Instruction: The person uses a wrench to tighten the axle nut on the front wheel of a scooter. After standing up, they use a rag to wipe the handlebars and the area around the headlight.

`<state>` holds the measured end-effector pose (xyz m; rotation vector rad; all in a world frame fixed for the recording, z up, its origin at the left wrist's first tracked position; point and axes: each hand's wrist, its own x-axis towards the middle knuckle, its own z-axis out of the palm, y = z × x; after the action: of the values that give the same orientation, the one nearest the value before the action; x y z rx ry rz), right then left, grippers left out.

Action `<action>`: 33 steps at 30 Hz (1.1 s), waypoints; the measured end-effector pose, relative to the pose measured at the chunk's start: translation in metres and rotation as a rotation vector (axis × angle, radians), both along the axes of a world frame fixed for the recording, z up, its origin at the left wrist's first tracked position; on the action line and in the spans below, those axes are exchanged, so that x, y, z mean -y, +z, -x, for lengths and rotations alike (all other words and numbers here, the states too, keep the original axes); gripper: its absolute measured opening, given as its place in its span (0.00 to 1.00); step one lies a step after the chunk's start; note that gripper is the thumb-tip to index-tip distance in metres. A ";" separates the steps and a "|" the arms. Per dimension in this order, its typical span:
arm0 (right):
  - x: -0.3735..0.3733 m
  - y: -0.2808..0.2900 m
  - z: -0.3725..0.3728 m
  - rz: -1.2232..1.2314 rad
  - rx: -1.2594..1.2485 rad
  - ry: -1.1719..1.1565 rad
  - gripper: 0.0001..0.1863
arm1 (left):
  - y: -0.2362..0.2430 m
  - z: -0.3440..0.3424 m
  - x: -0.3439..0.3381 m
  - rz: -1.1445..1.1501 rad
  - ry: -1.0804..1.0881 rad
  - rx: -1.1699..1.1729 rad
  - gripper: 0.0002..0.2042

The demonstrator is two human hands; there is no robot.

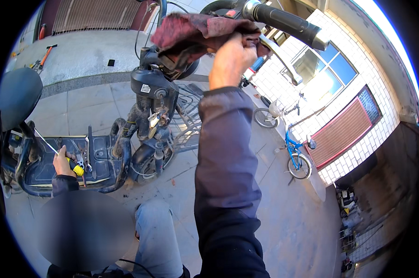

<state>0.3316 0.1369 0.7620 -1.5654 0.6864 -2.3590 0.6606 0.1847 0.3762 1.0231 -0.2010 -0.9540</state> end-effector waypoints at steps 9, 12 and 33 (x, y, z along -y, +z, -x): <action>0.025 -0.046 0.043 -0.669 -0.431 -0.560 0.25 | -0.004 -0.016 -0.001 0.052 -0.004 -0.036 0.08; 0.007 -0.060 0.065 -0.510 -0.319 -0.691 0.22 | -0.001 -0.016 -0.006 0.070 0.001 -0.005 0.08; 0.031 -0.001 0.004 -0.025 -0.225 -0.452 0.22 | 0.012 0.004 -0.017 0.081 -0.046 -0.023 0.08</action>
<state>0.3276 0.1058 0.7608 -1.8425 1.2284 -2.4731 0.6570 0.2016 0.3878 0.9359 -0.2436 -0.9911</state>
